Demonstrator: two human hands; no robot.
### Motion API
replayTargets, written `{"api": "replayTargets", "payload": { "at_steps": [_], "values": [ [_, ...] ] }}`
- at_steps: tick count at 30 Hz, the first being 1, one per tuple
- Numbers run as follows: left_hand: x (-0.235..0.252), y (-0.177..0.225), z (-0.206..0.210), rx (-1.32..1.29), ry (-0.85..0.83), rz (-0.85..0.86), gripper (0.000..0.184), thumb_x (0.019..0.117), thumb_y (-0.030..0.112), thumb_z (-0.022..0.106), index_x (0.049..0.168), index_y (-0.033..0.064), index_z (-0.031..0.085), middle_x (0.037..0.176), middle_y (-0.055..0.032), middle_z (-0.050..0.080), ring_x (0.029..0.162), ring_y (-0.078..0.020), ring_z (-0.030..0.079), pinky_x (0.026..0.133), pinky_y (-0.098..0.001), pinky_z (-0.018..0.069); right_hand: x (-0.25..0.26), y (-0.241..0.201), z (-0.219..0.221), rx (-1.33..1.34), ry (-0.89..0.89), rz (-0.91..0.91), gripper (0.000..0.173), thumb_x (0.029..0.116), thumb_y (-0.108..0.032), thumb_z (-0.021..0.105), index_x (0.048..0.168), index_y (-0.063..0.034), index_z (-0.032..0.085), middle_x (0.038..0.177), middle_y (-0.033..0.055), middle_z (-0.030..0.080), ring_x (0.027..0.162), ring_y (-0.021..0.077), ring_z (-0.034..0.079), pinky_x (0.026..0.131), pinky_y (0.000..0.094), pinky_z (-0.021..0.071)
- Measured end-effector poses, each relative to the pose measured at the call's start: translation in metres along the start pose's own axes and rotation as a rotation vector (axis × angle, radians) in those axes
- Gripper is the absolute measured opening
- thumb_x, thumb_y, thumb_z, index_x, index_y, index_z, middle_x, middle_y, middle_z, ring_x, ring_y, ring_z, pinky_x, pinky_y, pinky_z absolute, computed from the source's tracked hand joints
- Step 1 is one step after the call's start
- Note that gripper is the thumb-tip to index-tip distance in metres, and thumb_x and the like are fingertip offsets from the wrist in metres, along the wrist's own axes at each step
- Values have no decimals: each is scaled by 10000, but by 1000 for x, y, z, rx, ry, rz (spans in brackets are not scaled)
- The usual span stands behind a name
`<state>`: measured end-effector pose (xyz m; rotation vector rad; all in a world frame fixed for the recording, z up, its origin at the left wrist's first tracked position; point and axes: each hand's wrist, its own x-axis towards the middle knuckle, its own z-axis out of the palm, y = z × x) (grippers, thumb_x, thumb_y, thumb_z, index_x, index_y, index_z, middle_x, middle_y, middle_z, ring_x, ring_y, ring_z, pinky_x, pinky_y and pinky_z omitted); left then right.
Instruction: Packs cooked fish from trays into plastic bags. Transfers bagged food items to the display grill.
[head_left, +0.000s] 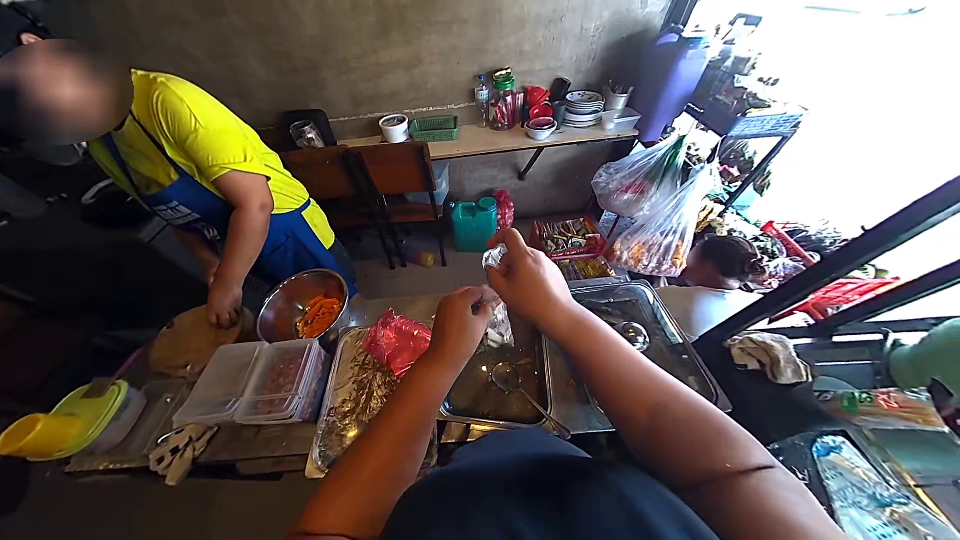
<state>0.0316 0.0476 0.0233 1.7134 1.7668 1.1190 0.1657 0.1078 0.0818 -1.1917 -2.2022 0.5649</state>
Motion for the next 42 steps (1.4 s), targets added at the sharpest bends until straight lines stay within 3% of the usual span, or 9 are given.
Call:
{"api": "replayTargets", "payload": {
  "at_steps": [5, 10, 14, 17, 23, 26, 31, 35, 42],
  "values": [
    [-1, -13, -7, -55, 50, 60, 183, 973, 223, 713, 1006, 57, 783, 924, -61, 750, 873, -87, 698, 860, -295, 566, -7, 37, -16, 209, 189, -165, 488, 973, -410, 702, 1279, -55, 565, 964, 93, 670, 858, 228, 670, 770, 440, 572],
    [0, -6, -24, -237, 49, -4, 166, 935, 196, 761, 993, 40, 759, 914, -15, 742, 840, -25, 679, 822, -227, 565, -33, 90, 34, 403, 407, -357, 272, 926, -279, 769, 929, -44, 631, 1027, 110, 648, 995, 204, 651, 866, 403, 575],
    [0, -1, -29, -316, 6, -8, 162, 916, 167, 778, 1000, 32, 752, 916, -18, 741, 854, -39, 687, 842, -250, 575, -40, 78, 55, 435, 248, -340, 342, 929, -311, 765, 1186, -86, 743, 1325, 137, 622, 1229, 203, 609, 1033, 387, 534],
    [0, 0, -28, -353, -18, 10, 130, 917, 153, 773, 960, 32, 750, 875, 0, 731, 807, -26, 671, 801, -229, 567, -35, 65, 51, 548, 47, -256, 428, 965, -251, 728, 1310, -5, 666, 1240, 126, 712, 1156, 147, 680, 1044, 332, 541],
    [-1, -8, -31, -248, 63, 57, 190, 911, 226, 782, 953, 43, 757, 1104, -37, 638, 953, -56, 598, 825, -225, 514, -32, 57, 40, 705, -104, -24, 170, 985, -170, 698, 1027, -12, 745, 931, 32, 744, 851, 40, 689, 835, 243, 578],
    [-5, -18, -34, -83, 306, 178, 458, 881, 310, 812, 1233, 55, 667, 1202, -141, 622, 997, -205, 620, 796, -351, 535, -33, 55, 41, 726, -110, 47, 199, 995, -219, 695, 1016, -31, 757, 906, 22, 747, 841, 43, 691, 831, 249, 580],
    [-14, -24, -29, 212, 281, 680, 244, 995, 247, 679, 1147, 75, 761, 1223, -85, 707, 1244, -237, 613, 1080, -409, 483, -36, 44, 40, 612, -52, 87, 191, 995, -221, 686, 989, -45, 762, 897, 7, 744, 829, 7, 675, 818, 221, 558],
    [-8, -23, -32, 156, -28, 382, 393, 1003, 266, 655, 1322, 38, 680, 1350, -119, 664, 1288, -231, 607, 1120, -415, 449, -40, 39, 38, 519, -43, 58, 235, 986, -283, 696, 995, -63, 777, 991, 38, 737, 960, 75, 664, 907, 290, 531],
    [-6, -15, -43, -381, -254, -97, 540, 921, 235, 776, 1403, 108, 568, 940, -22, 699, 815, -66, 656, 816, -261, 554, -41, 44, 39, 495, -37, -10, 251, 987, -296, 695, 988, -60, 780, 1154, 91, 660, 1114, 181, 593, 1001, 380, 476]
  ]
}}
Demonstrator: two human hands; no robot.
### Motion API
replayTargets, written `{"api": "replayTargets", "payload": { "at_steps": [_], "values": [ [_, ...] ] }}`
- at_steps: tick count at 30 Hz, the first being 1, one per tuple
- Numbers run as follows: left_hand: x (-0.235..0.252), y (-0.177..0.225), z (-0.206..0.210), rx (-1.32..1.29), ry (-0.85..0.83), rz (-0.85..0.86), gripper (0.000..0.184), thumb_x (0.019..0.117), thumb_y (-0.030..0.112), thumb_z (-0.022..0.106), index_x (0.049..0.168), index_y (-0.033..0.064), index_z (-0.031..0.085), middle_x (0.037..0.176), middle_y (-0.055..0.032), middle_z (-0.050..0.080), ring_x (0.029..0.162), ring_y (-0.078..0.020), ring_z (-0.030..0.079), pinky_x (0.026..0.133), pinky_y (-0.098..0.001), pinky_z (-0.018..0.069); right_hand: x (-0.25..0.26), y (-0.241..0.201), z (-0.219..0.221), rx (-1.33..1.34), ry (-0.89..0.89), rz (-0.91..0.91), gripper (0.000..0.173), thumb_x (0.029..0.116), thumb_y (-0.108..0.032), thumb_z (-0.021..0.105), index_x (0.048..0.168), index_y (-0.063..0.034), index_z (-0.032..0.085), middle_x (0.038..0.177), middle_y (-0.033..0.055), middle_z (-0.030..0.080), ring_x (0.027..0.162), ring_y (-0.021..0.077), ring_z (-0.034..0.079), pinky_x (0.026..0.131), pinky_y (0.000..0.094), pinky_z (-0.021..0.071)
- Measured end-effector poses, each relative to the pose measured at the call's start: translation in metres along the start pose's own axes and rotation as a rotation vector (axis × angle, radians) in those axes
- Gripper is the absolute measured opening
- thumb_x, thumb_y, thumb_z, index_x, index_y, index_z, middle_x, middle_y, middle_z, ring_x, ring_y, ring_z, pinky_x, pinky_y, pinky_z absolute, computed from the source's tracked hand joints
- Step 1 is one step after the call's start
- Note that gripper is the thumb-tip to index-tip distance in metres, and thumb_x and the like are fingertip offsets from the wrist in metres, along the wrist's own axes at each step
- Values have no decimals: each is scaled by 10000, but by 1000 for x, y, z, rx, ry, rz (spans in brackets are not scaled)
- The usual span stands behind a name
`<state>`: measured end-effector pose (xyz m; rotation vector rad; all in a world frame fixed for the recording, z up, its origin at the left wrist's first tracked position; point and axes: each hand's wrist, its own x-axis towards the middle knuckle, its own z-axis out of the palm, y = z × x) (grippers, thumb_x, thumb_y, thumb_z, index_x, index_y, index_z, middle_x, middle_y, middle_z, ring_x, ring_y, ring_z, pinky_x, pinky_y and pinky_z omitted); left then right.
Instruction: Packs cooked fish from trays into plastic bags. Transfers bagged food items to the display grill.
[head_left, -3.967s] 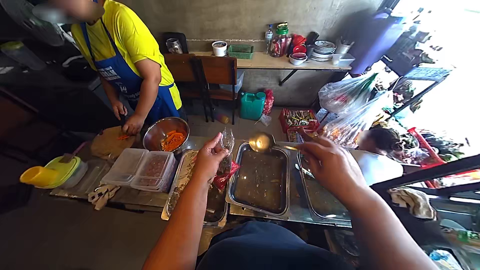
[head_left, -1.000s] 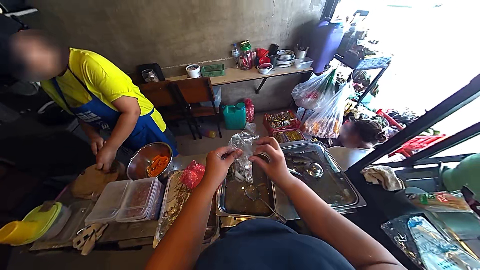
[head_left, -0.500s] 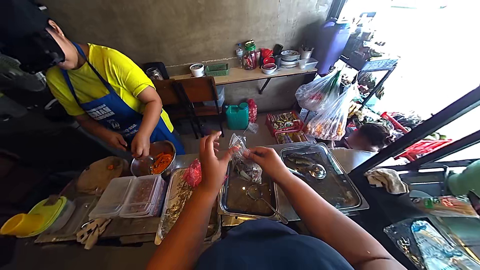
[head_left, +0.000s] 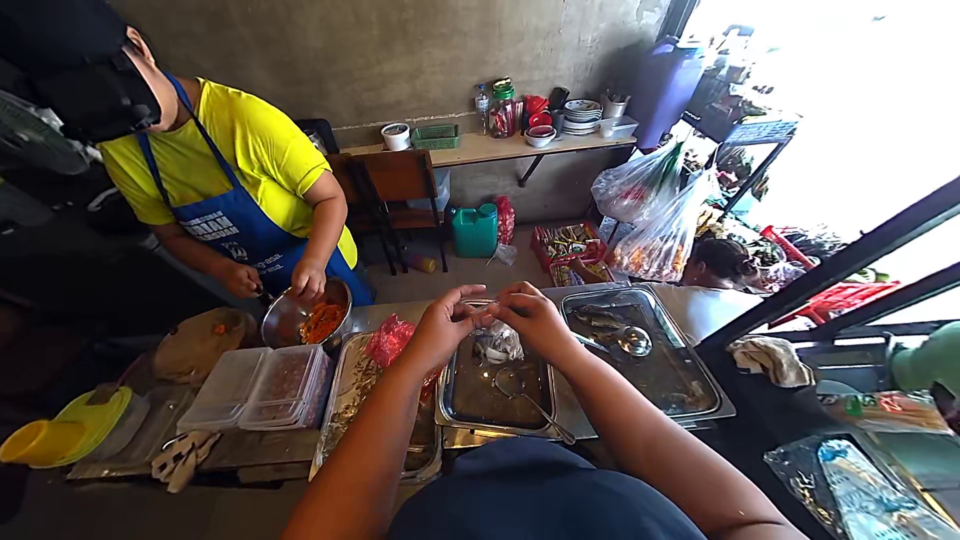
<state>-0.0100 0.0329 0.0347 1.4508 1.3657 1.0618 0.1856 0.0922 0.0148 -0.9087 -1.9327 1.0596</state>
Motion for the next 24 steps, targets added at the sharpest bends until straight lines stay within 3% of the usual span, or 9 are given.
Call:
{"api": "replayTargets", "payload": {
  "at_steps": [3, 5, 7, 10, 14, 16, 18, 21, 24],
  "values": [
    [2, -4, 3, -178, 2, -65, 561, 917, 172, 777, 1413, 71, 535, 910, -49, 712, 798, -99, 675, 813, -287, 570, -3, 4, 2, 39, 58, -31, 252, 970, -268, 723, 1063, -35, 709, 1119, 101, 671, 1058, 146, 656, 949, 309, 559],
    [2, -7, 5, -271, 25, -103, 585, 929, 146, 759, 1437, 51, 486, 927, -81, 721, 811, -129, 697, 822, -314, 589, -7, 14, 4, -86, 167, -178, 385, 946, -308, 750, 1182, -37, 611, 1140, 115, 673, 1086, 188, 662, 981, 381, 555],
    [1, -7, 7, -321, 37, -123, 639, 938, 126, 744, 1476, 52, 408, 942, -96, 719, 837, -147, 709, 843, -329, 595, -12, 20, 1, -235, 174, -378, 413, 951, -328, 740, 1243, -46, 663, 1228, 109, 690, 1204, 239, 637, 1069, 470, 506],
    [-4, -5, 11, -322, 17, -131, 711, 935, 98, 739, 1518, 73, 333, 943, -101, 719, 842, -150, 714, 836, -315, 592, -21, 18, 0, -399, 70, -479, 342, 972, -374, 702, 1212, -136, 754, 1223, 37, 740, 1268, 226, 632, 1140, 476, 452],
    [-11, -8, 16, -242, 24, -76, 796, 909, 115, 757, 1552, 72, 290, 993, -119, 706, 863, -176, 711, 831, -362, 601, -28, 11, 1, -368, -1, -374, 276, 967, -321, 714, 1121, -101, 779, 1069, 77, 757, 1094, 233, 686, 1055, 452, 502],
    [-14, -13, 18, -209, 35, -42, 845, 882, 97, 765, 1562, 73, 264, 1125, -136, 650, 925, -197, 695, 821, -377, 610, -33, 6, -2, -350, -56, -329, 252, 980, -292, 699, 1062, -70, 786, 1048, 103, 755, 1083, 252, 682, 1062, 456, 486],
    [-18, -14, 20, -151, 27, -7, 756, 879, 99, 747, 1514, 52, 340, 1198, -128, 631, 953, -179, 690, 802, -357, 611, -40, -1, -4, -359, -86, -317, 230, 995, -246, 678, 1031, -50, 792, 1024, 125, 752, 1074, 278, 681, 1066, 477, 473],
    [-24, -14, 20, 172, -13, 178, 389, 940, 213, 697, 1266, 18, 616, 1245, -96, 628, 1005, -122, 660, 844, -295, 579, -50, -8, -5, -418, -80, -297, 231, 1014, -233, 646, 1028, -54, 793, 1006, 128, 737, 1073, 304, 667, 1037, 522, 469],
    [-25, -5, 20, 605, -57, 530, 365, 930, 338, 695, 1137, 43, 753, 1244, -196, 665, 1189, -360, 613, 1022, -541, 474, -63, -15, -10, -442, -70, -207, 230, 1022, -190, 617, 1006, -23, 775, 1027, 150, 733, 1100, 328, 659, 1024, 542, 464]
  ]
}}
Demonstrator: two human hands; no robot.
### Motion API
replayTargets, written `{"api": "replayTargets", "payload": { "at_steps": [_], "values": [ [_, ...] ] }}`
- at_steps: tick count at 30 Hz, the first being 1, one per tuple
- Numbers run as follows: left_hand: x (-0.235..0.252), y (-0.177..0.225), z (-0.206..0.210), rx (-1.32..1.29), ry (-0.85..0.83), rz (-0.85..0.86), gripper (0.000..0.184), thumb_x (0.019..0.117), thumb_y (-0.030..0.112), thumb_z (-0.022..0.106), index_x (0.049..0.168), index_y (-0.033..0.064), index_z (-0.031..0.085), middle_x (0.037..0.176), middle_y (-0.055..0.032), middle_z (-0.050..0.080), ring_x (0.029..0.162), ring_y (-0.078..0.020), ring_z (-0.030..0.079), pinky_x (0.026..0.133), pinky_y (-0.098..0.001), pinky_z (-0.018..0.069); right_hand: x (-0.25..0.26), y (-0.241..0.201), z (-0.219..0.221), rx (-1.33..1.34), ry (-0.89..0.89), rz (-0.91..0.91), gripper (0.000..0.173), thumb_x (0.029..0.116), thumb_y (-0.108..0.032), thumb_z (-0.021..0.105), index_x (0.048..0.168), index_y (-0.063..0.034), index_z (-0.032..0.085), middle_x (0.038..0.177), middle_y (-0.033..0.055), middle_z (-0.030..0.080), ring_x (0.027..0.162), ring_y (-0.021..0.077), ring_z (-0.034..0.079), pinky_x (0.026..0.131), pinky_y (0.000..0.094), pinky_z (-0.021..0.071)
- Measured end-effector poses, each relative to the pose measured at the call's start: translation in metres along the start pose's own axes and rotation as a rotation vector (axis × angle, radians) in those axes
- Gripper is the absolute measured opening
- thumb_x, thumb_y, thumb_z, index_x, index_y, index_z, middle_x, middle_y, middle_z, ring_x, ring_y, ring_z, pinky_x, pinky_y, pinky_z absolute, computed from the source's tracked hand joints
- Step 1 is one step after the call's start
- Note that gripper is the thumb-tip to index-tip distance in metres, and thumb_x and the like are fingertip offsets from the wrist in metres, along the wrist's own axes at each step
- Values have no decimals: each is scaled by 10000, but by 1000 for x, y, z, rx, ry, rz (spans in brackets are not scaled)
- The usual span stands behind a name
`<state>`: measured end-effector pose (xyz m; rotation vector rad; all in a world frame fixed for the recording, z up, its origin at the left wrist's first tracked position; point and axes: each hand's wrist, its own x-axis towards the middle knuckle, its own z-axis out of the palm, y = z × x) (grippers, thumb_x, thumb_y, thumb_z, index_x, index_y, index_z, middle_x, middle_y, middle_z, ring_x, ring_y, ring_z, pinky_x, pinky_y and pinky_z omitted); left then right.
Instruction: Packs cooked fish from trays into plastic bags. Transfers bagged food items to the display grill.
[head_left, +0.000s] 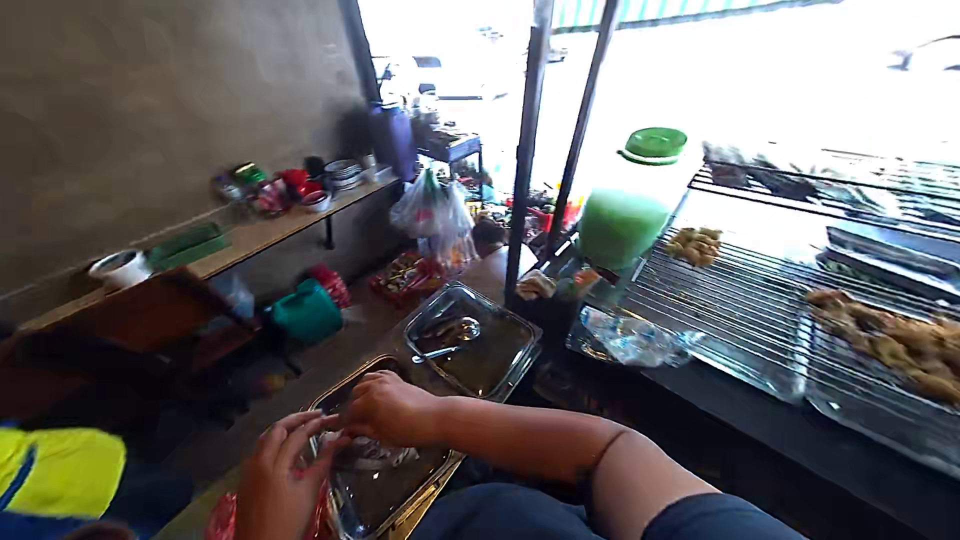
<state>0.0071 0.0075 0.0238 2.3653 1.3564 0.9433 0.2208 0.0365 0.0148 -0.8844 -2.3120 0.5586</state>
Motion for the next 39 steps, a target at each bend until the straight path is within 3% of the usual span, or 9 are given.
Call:
{"api": "replayTargets", "payload": {
  "at_steps": [5, 13, 17, 22, 25, 29, 31, 34, 39],
  "values": [
    [18, 32, 11, 102, -202, 219, 348, 848, 72, 778, 1180, -16, 723, 1010, -163, 755, 966, -373, 723, 910, -590, 545, -35, -15, -18, -4, -27, 278, 271, 1028, -258, 617, 1009, -36, 771, 1084, 151, 721, 1172, 333, 616, 1064, 576, 398],
    [60, 91, 56, 8, -536, 316, 465, 853, 118, 801, 1296, 70, 667, 933, -91, 755, 837, -248, 741, 809, -470, 606, -122, -26, -65, 12, 123, 509, 356, 1062, -313, 562, 1067, -8, 746, 1129, 179, 697, 1191, 347, 603, 1058, 563, 422],
    [83, 140, 77, -123, -721, 206, 593, 873, 218, 802, 1408, 131, 563, 873, 6, 738, 758, -118, 704, 767, -344, 596, -199, -64, -155, -215, 417, 682, 446, 1047, -436, 563, 1334, -108, 655, 1305, 113, 674, 1306, 289, 573, 1149, 537, 398],
    [122, 226, 92, -324, -749, 197, 688, 834, 246, 810, 1426, 190, 464, 812, 57, 707, 693, -66, 684, 675, -245, 585, -342, -95, -308, -802, 670, 799, 307, 1036, -350, 615, 1151, -91, 733, 1166, 147, 698, 1140, 345, 650, 984, 563, 517],
    [159, 297, 101, -405, -748, 304, 674, 864, 277, 799, 1433, 189, 449, 816, 52, 689, 701, -64, 672, 682, -239, 582, -419, -92, -417, -983, 628, 1051, 322, 1052, -325, 583, 1113, -42, 725, 1080, 195, 711, 1055, 401, 682, 917, 630, 526],
    [207, 400, 116, -478, -635, 378, 666, 926, 225, 767, 1477, 132, 404, 843, -21, 695, 722, -102, 678, 704, -299, 594, -513, -49, -532, -899, 427, 1412, 460, 1014, -344, 660, 1353, -37, 618, 1234, 323, 635, 1180, 528, 599, 954, 727, 460],
    [227, 452, 125, -598, -571, 350, 662, 938, 162, 748, 1482, 109, 377, 888, -72, 716, 726, -143, 704, 696, -327, 609, -540, -32, -563, -833, 354, 1459, 555, 994, -302, 700, 1463, -51, 543, 1329, 387, 563, 1251, 580, 534, 1004, 744, 408],
    [252, 522, 149, -810, -514, 281, 637, 954, 120, 721, 1469, 107, 347, 976, -96, 712, 760, -156, 727, 713, -323, 625, -567, -15, -589, -833, 246, 1475, 515, 1005, -334, 679, 1467, -129, 577, 1374, 339, 567, 1297, 543, 518, 1046, 727, 389],
    [278, 604, 202, -1028, -492, 288, 675, 959, 123, 715, 1494, 100, 305, 1064, -134, 689, 857, -199, 723, 766, -370, 618, -594, 1, -604, -756, 87, 1485, 345, 1033, -271, 623, 1308, -67, 670, 1162, 245, 704, 1128, 460, 647, 973, 675, 468]
  ]
}}
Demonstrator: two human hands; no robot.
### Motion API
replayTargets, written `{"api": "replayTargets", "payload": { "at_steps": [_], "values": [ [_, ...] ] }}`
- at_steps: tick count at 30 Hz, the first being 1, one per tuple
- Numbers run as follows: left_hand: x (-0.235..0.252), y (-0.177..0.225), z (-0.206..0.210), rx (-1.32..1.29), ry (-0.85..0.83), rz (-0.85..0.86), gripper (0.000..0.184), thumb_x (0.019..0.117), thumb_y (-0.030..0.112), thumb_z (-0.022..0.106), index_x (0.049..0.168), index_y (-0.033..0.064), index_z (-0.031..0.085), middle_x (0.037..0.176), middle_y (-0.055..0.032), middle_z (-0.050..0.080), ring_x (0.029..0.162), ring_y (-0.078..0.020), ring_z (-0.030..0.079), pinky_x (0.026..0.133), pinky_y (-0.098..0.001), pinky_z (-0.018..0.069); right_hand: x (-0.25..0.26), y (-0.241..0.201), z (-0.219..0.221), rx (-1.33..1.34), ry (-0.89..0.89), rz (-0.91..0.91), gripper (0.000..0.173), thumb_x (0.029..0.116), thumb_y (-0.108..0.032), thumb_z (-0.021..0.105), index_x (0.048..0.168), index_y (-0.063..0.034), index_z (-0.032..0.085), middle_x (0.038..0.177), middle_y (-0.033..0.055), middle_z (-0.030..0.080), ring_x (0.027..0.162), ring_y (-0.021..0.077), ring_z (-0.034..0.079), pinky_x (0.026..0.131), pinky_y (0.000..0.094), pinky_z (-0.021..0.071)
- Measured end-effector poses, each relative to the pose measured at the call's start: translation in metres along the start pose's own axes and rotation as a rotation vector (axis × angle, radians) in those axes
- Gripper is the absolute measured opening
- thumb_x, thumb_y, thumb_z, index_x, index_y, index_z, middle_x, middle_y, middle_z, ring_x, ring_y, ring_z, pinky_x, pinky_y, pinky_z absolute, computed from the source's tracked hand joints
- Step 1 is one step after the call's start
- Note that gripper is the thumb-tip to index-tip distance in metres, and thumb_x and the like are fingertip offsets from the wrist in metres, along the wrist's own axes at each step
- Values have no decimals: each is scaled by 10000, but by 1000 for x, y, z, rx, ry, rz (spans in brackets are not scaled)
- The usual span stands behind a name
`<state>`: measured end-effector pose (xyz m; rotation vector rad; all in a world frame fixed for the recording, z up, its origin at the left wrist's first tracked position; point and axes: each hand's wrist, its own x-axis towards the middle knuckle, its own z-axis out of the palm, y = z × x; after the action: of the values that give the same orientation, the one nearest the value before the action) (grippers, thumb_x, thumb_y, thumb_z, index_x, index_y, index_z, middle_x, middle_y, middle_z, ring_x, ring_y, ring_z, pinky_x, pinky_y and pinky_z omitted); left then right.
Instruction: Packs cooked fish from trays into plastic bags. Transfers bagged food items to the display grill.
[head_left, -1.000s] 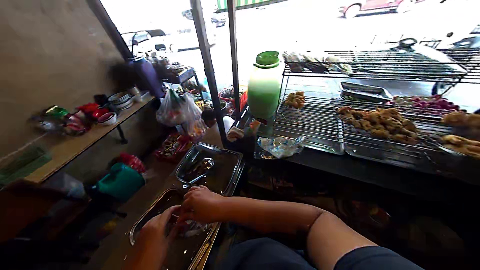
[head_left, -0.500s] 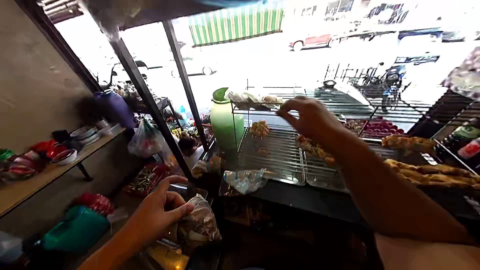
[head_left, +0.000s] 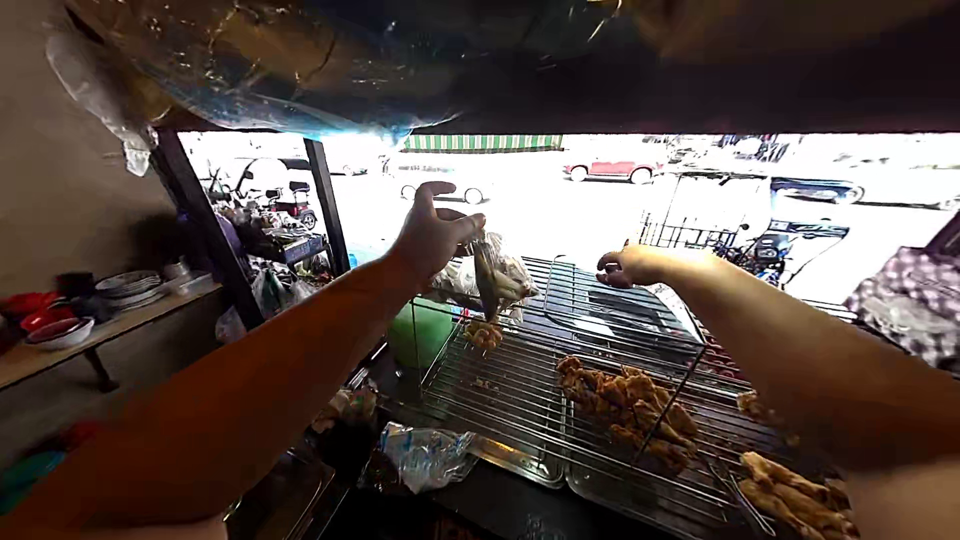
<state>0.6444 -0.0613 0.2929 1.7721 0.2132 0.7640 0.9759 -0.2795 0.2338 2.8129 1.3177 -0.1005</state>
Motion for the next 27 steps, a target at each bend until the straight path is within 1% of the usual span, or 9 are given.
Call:
{"api": "replayTargets", "payload": {
  "at_steps": [2, 4, 7, 10, 15, 18, 21, 24, 27],
  "values": [
    [23, -8, 25, -45, 22, 11, 678, 961, 103, 709, 1496, 89, 293, 1083, -160, 677, 882, -223, 720, 781, -403, 613, 2, 13, 3, 18, -21, -6, 329, 1027, -235, 633, 1295, -47, 655, 1132, 246, 704, 1087, 457, 661, 946, 662, 489],
    [42, -20, 49, -101, 60, -28, 685, 963, 91, 704, 1507, 98, 288, 1118, -182, 667, 894, -235, 715, 779, -403, 605, 0, 26, 5, 9, -28, -5, 303, 1015, -202, 648, 1259, -22, 664, 1102, 240, 711, 1054, 437, 675, 926, 644, 505],
    [59, -39, 73, -195, 115, -113, 692, 966, 82, 697, 1523, 93, 287, 1149, -208, 651, 881, -246, 707, 767, -392, 601, -7, 51, 6, 4, -49, 5, 303, 1006, -172, 659, 1263, -9, 657, 1105, 239, 710, 1059, 431, 674, 945, 644, 496],
    [69, -54, 86, -296, 146, -183, 675, 973, 88, 689, 1523, 85, 296, 1180, -213, 649, 937, -259, 710, 813, -399, 601, -18, 78, 7, 18, -60, -13, 290, 1005, -134, 655, 1270, -18, 651, 1105, 229, 712, 1063, 422, 676, 966, 644, 486],
    [75, -43, 102, -382, 155, -181, 682, 975, 90, 685, 1532, 89, 292, 1207, -220, 643, 996, -276, 703, 853, -410, 597, -27, 104, 7, -13, -73, 1, 273, 1013, -131, 643, 1269, -35, 648, 1105, 231, 704, 1058, 418, 672, 954, 626, 491],
    [78, -40, 113, -346, 138, -152, 665, 991, 113, 672, 1530, 93, 282, 1236, -216, 635, 1009, -265, 701, 852, -403, 593, -28, 107, 9, 3, -64, 20, 240, 1017, -117, 633, 1245, -48, 657, 1078, 227, 705, 1042, 420, 671, 940, 628, 493],
    [73, -56, 115, -250, 112, -222, 658, 992, 134, 672, 1532, 110, 297, 1269, -215, 632, 1025, -273, 696, 862, -420, 583, -28, 108, 12, -20, -56, 28, 232, 1018, -130, 632, 1237, -59, 662, 1047, 213, 711, 1013, 406, 679, 914, 629, 500],
    [68, -80, 102, -112, 77, -277, 648, 996, 177, 668, 1532, 120, 309, 1280, -210, 628, 1038, -285, 690, 862, -451, 578, -32, 103, 12, -38, -36, 31, 232, 1017, -130, 632, 1235, -56, 663, 1034, 211, 710, 1009, 409, 674, 912, 629, 496],
    [69, -91, 80, 40, 45, -306, 607, 996, 160, 657, 1515, 104, 347, 1265, -225, 624, 1028, -298, 692, 860, -469, 586, -39, 94, 6, -52, -57, 43, 253, 1023, -130, 622, 1260, -50, 655, 1064, 228, 706, 1042, 423, 670, 933, 627, 493]
  ]
}}
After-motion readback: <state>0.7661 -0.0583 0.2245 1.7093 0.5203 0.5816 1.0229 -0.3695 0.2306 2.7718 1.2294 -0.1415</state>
